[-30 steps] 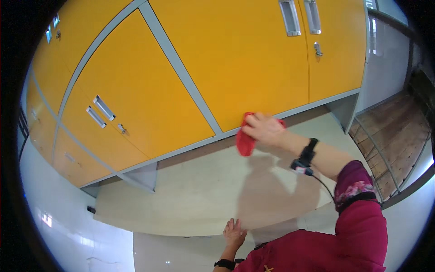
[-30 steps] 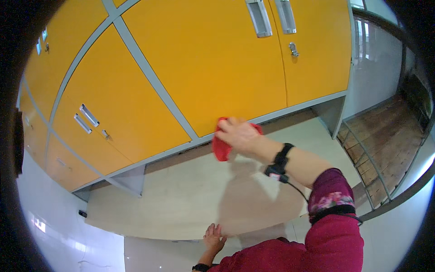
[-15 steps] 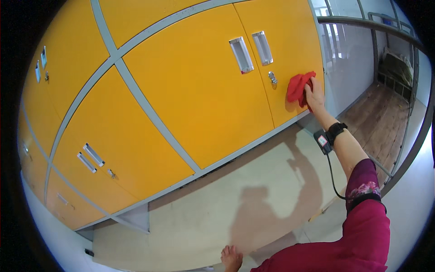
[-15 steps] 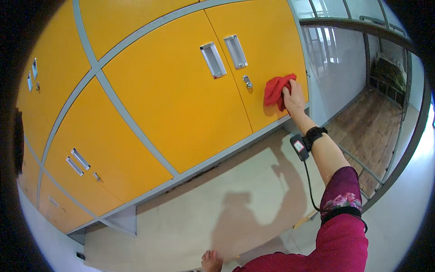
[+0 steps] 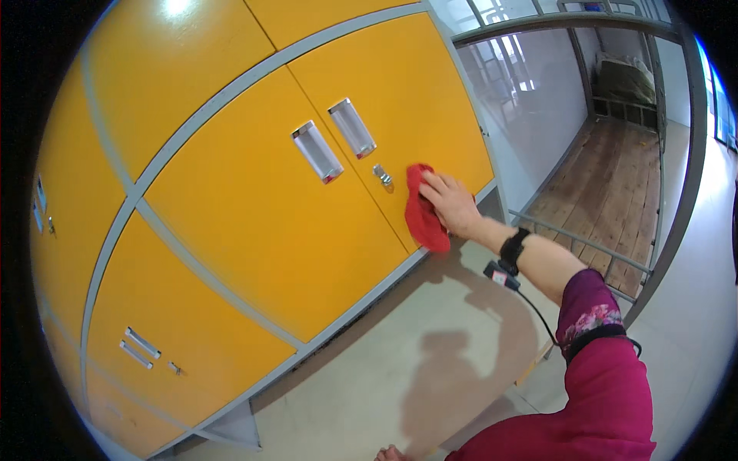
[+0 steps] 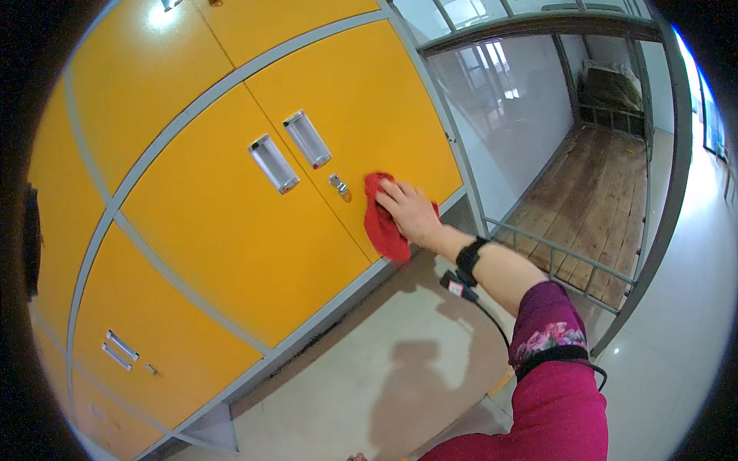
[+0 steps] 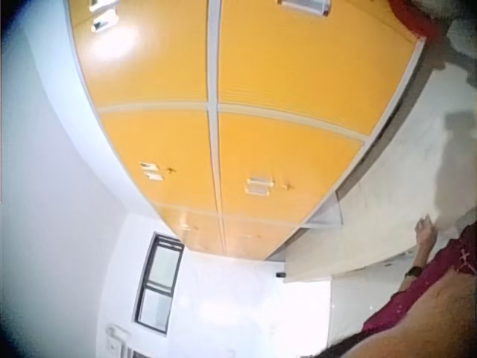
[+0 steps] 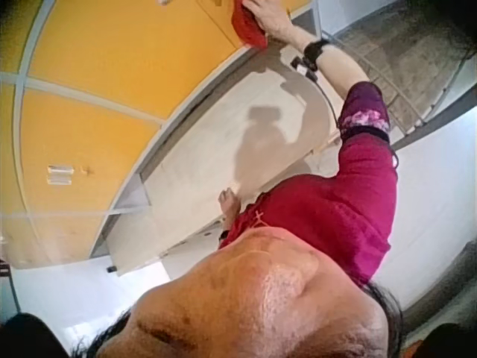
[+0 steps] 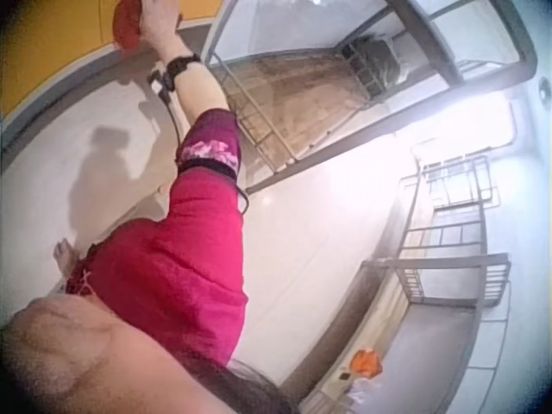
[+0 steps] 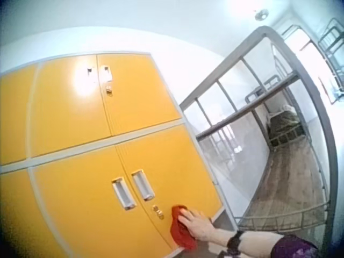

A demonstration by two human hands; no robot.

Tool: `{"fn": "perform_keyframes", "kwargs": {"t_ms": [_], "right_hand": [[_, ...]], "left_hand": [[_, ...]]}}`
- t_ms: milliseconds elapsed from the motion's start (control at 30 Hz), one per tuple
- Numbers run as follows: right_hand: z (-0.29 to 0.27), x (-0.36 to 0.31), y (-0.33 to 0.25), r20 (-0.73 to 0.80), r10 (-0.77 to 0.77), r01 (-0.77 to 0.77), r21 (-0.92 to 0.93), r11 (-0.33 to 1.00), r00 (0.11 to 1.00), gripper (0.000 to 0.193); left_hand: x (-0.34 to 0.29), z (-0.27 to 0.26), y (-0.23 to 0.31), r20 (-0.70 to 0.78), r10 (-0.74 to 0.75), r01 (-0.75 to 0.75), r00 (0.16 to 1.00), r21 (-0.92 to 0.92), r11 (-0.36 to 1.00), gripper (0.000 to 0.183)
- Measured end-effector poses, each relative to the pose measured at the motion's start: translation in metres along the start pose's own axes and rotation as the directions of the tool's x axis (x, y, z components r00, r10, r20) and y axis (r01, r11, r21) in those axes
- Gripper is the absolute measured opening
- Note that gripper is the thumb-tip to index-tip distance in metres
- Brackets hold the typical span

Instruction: The recorder uses a red cloth to wipe down the metal frame of a bunk bed and a long desktop/counter surface.

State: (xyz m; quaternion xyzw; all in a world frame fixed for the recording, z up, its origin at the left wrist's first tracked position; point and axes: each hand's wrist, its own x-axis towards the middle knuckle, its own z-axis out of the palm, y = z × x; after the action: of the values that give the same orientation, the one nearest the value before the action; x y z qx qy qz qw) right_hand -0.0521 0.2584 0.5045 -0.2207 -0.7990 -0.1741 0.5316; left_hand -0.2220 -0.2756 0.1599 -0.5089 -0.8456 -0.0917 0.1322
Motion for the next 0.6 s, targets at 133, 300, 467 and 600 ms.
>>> {"fn": "perform_keyframes", "kwargs": {"t_ms": [133,300,467,600], "right_hand": [[-0.029,0.079,0.014,-0.084,-0.091,0.082,-0.109,0.991,0.992,0.042],[0.007,0.016,0.008,-0.131,-0.033,0.016,-0.131,0.991,0.991,0.038],[0.01,-0.037,0.009,0.144,-0.157,0.168,-0.07,0.983,0.977,0.035],[-0.003,0.032,0.032,-0.016,-0.183,0.181,-0.092,0.979,0.983,0.033]], "left_hand": [[-0.004,0.016,0.005,-0.009,-0.201,0.2,0.98,-0.04,0.979,0.034],[0.014,-0.023,0.018,0.125,-0.196,0.211,0.973,-0.114,0.971,0.035],[0.005,-0.001,0.009,0.133,-0.294,0.304,0.946,-0.064,0.95,0.039],[0.025,-0.014,0.027,0.214,-0.319,0.329,0.923,-0.013,0.944,0.036]]}}
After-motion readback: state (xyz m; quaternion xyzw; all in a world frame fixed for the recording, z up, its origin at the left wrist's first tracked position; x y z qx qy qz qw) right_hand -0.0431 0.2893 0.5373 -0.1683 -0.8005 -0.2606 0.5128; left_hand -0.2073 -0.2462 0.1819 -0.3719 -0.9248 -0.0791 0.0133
